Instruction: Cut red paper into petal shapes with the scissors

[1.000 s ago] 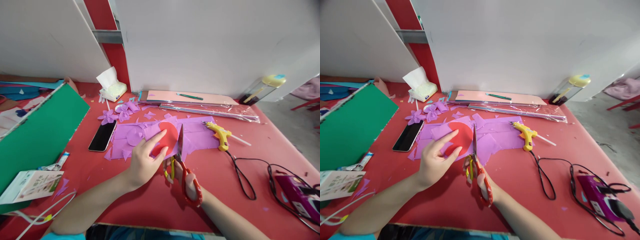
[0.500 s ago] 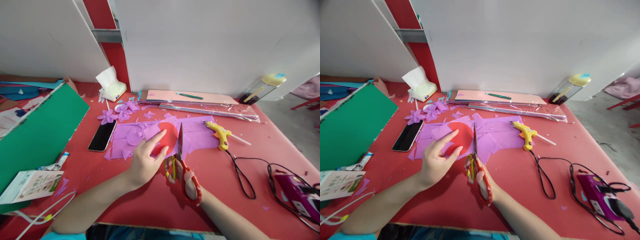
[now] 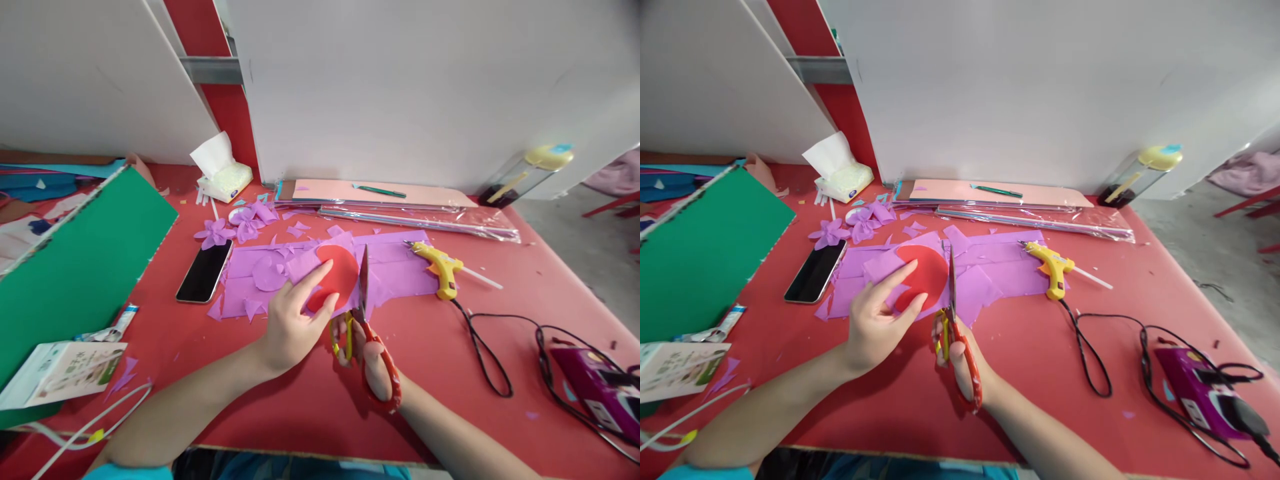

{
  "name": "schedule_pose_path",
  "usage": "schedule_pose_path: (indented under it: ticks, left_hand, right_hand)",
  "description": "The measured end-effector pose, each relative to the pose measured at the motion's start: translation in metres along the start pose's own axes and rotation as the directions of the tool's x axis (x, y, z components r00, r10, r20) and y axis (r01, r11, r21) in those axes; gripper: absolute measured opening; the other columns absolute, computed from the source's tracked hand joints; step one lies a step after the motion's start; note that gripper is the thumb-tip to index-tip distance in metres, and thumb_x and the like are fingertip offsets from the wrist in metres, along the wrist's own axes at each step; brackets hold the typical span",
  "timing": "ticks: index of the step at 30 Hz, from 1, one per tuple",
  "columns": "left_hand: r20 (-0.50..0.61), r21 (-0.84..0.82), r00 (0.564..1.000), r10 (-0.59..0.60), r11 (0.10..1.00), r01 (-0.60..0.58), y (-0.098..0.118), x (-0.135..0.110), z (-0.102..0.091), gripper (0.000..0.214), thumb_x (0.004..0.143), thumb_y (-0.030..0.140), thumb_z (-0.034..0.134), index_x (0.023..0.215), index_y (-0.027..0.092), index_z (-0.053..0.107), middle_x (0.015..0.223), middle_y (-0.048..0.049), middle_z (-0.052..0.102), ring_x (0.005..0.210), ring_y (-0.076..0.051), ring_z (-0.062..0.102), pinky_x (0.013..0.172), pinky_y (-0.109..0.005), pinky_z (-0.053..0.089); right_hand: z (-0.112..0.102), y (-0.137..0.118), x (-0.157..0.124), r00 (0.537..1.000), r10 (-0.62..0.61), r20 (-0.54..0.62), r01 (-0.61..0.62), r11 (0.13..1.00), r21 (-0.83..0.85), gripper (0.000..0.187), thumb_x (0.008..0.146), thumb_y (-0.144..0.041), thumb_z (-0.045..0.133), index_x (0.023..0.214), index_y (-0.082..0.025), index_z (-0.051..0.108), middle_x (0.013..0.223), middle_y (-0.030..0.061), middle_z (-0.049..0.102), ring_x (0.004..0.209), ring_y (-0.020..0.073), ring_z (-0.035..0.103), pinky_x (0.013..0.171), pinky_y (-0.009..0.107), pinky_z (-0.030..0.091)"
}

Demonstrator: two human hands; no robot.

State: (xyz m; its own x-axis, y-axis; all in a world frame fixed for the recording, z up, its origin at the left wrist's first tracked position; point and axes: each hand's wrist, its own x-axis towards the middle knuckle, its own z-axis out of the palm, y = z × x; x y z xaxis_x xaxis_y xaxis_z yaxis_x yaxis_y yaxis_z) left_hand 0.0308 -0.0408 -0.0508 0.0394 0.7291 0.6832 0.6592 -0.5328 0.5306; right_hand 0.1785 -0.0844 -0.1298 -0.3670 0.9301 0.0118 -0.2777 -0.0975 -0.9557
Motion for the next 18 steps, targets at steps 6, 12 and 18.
schedule_pose_path:
  ticks: [6, 12, 18]
  left_hand:
    - [-0.009, 0.001, 1.0, -0.012, 1.0, 0.012, 0.0011, -0.0019, 0.001, 0.04, 0.075, 0.015, 0.066, 0.115, 0.02, 0.06, 0.086, -0.0028, 0.073, 0.059, -0.012, 0.063, 0.06, -0.026, 0.058]
    - [-0.013, -0.003, 1.0, 0.004, 1.0, -0.004, -0.0003, -0.0014, 0.0007, 0.04, 0.075, 0.016, 0.066, 0.115, 0.02, 0.06, 0.088, -0.0028, 0.073, 0.06, -0.012, 0.063, 0.06, -0.025, 0.057]
    - [0.001, 0.0, 1.0, 0.023, 1.0, -0.023, 0.0005, 0.001, -0.0019, 0.04, 0.075, 0.014, 0.066, 0.114, 0.02, 0.06, 0.093, -0.004, 0.073, 0.055, -0.011, 0.059, 0.057, -0.025, 0.056]
  right_hand:
    - [0.0006, -0.0045, 0.0009, 1.0, 0.002, 0.013, -0.002, 1.0, -0.027, 0.064, 0.068, -0.083, 0.032, 0.088, -0.023, 0.043, 0.066, -0.0021, 0.039, 0.052, 0.0125, 0.032, 0.048, 0.027, 0.029]
    - [-0.0013, -0.001, -0.0009, 0.999, -0.019, 0.028, 0.021, 0.998, -0.063, 0.061, 0.075, -0.079, 0.029, 0.096, -0.024, 0.046, 0.068, -0.0014, 0.039, 0.055, 0.0139, 0.033, 0.051, 0.029, 0.033]
    - [-0.0062, -0.0067, -0.0018, 0.999, -0.008, 0.053, 0.013, 0.995, -0.097, 0.069, 0.074, -0.08, 0.029, 0.109, -0.023, 0.047, 0.079, 0.0023, 0.044, 0.061, 0.0167, 0.038, 0.06, 0.036, 0.041]
